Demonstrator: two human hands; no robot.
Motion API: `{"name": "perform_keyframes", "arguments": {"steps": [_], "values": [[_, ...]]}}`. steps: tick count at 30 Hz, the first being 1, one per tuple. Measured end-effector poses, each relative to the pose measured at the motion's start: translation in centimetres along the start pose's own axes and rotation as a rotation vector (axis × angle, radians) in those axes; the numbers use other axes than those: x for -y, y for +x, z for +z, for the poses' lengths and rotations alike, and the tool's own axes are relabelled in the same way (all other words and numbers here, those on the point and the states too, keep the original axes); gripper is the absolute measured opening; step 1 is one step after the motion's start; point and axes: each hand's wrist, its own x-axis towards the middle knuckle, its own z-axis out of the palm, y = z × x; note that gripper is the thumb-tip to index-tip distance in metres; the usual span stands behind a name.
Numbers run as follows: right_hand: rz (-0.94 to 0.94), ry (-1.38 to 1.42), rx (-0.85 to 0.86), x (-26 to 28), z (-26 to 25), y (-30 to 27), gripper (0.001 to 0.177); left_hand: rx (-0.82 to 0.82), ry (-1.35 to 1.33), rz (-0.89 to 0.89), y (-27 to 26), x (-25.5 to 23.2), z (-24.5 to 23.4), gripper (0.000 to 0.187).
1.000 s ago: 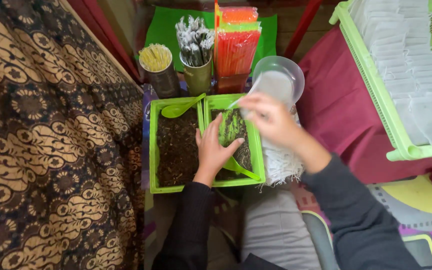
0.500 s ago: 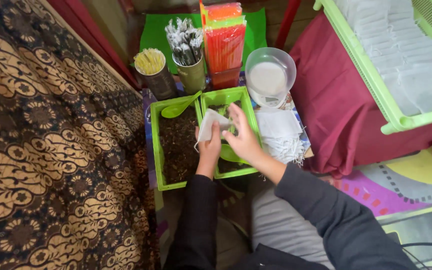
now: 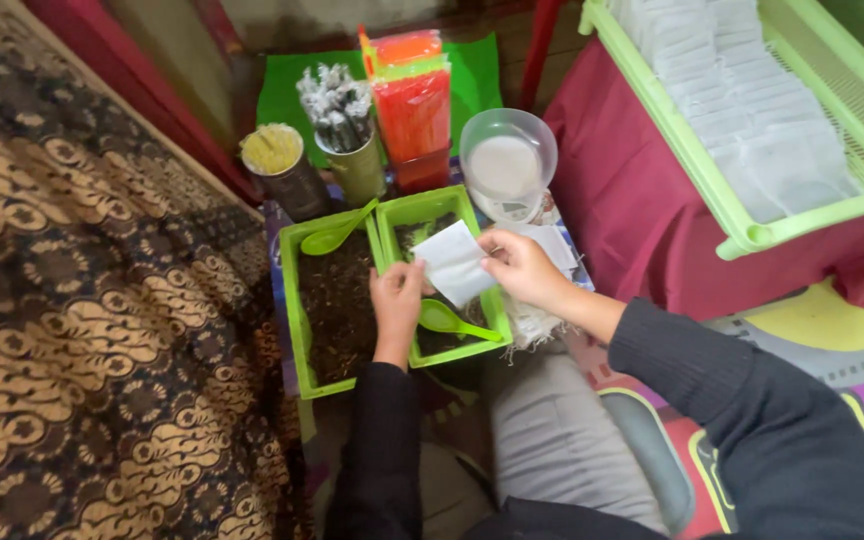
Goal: The person fills small white bags with tea leaves from green containers using a green spoon and then places the filled bags into a larger tray.
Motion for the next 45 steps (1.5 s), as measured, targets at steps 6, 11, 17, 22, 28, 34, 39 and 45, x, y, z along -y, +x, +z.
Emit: {"name": "perform_keyframes", "arguments": {"steps": [6, 11, 17, 22, 28, 34, 39, 45], "values": [[-0.040, 0.048, -0.055, 5.6, -6.5, -2.3, 0.055, 0.008, -0.029, -0.068, 0.0, -1.0, -0.5, 0.043], [-0.178, -0.092, -0.134, 9.0, -12.5, -3.6, 0.052, 0.015, -0.064, -0.108, 0.2, -1.1, -0.6, 0.037], [-0.344, -0.372, -0.202, 11.7, -19.9, -5.2, 0.047, 0.015, -0.057, -0.102, 0.2, -0.6, -0.6, 0.035], [-0.359, -0.305, -0.259, 13.7, -25.0, -6.7, 0.061, 0.029, -0.080, -0.109, 0.0, -1.6, -1.0, 0.038], [-0.023, -0.202, -0.488, 14.8, -30.1, -6.0, 0.067, 0.092, -0.004, -0.148, -0.2, -4.7, -1.6, 0.043], [0.326, -0.511, -0.214, 16.0, -30.7, -4.6, 0.064, 0.095, -0.006, -0.155, -0.1, -4.8, -1.6, 0.044], [0.607, -0.945, -0.014, 16.7, -28.9, -3.7, 0.083, 0.105, 0.006, -0.122, -0.2, -4.8, -1.7, 0.042], [0.489, -0.985, -0.115, 15.8, -29.0, -4.4, 0.083, 0.109, 0.012, -0.122, -0.3, -5.9, -1.9, 0.040]]}}
